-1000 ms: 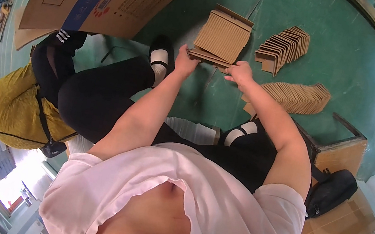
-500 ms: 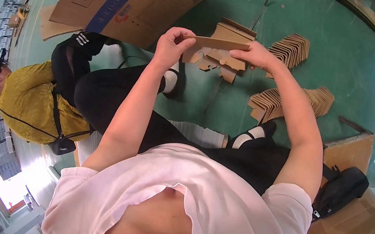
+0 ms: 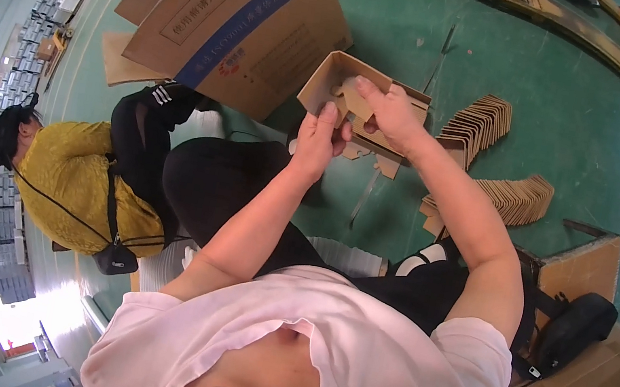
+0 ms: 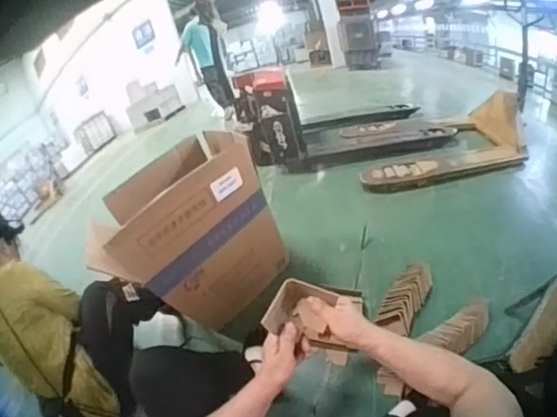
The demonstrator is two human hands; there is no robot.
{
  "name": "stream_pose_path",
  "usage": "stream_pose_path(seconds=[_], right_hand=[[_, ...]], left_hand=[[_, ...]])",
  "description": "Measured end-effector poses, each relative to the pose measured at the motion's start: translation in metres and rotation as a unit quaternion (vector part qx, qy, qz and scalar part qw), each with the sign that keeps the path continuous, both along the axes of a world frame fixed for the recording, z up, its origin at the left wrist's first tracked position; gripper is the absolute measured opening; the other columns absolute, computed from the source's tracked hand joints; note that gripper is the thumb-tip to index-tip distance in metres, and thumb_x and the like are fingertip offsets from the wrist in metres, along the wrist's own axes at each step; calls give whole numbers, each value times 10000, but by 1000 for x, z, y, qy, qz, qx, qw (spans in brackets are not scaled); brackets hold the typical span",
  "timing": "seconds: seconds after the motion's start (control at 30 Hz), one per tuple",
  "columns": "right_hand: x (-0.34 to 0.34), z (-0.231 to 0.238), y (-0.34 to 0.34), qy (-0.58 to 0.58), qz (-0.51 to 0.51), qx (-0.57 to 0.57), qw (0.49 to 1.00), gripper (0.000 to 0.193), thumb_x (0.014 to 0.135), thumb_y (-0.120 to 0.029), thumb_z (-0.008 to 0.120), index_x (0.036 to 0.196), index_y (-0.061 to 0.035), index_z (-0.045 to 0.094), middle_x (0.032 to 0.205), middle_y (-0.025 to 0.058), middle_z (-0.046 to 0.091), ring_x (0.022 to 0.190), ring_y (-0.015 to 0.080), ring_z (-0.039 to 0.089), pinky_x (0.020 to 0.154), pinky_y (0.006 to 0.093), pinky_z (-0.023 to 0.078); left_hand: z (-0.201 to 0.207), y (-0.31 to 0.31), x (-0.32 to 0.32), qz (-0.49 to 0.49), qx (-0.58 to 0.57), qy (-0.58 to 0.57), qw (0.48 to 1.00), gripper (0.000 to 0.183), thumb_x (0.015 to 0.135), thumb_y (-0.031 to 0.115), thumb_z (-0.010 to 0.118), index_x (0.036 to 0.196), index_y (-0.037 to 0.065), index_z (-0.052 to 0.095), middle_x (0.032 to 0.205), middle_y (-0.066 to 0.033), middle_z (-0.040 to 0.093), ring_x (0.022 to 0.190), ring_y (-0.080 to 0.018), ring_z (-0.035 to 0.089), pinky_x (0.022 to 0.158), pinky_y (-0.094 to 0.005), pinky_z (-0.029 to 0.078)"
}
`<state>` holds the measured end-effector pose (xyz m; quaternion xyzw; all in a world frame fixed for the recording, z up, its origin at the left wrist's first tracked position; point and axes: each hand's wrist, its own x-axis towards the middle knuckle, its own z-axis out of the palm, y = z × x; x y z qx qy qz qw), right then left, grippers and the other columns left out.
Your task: The person folds flat cardboard sheets into small inserts or dividers by hand.
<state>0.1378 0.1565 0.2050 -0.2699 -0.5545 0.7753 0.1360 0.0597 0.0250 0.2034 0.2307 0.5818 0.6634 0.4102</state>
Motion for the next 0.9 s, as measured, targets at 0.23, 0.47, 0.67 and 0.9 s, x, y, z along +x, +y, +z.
stream_pose_path(seconds=[0.23, 0.47, 0.67, 0.9], right_hand=[[2, 3, 9, 35, -9, 78, 996, 377, 839, -395, 561, 914, -29, 612, 686, -12, 535, 503, 59, 453, 412, 203, 375], [2, -24, 3, -11, -32, 131, 991, 444, 821, -441, 565, 930, -12, 600, 652, 10, 522, 468, 70, 454, 398, 219, 380], [20, -1, 42, -120, 121, 176, 969, 491, 785, -491, 577, 960, -33, 552, 628, -4, 498, 480, 69, 449, 413, 219, 390], [26, -3, 50, -115, 162, 56, 979, 278, 827, -349, 577, 895, -80, 554, 595, -41, 469, 442, 29, 381, 379, 178, 278]], left_hand=[[27, 7, -5, 2, -31, -76, 997, 195, 911, 288, 402, 854, 111, 462, 601, 7, 450, 454, -48, 355, 382, -179, 226], [14, 7, -9, 8, -33, -129, 991, 196, 906, 278, 403, 846, 101, 464, 586, 0, 461, 407, -59, 326, 353, -199, 210], [-3, 9, -19, 6, -92, -106, 990, 212, 901, 286, 425, 838, 92, 481, 576, -10, 487, 409, -72, 361, 370, -211, 270], [-1, 5, -9, -26, -98, -41, 994, 192, 893, 257, 449, 793, 94, 469, 607, -3, 496, 461, -72, 389, 427, -203, 293]])
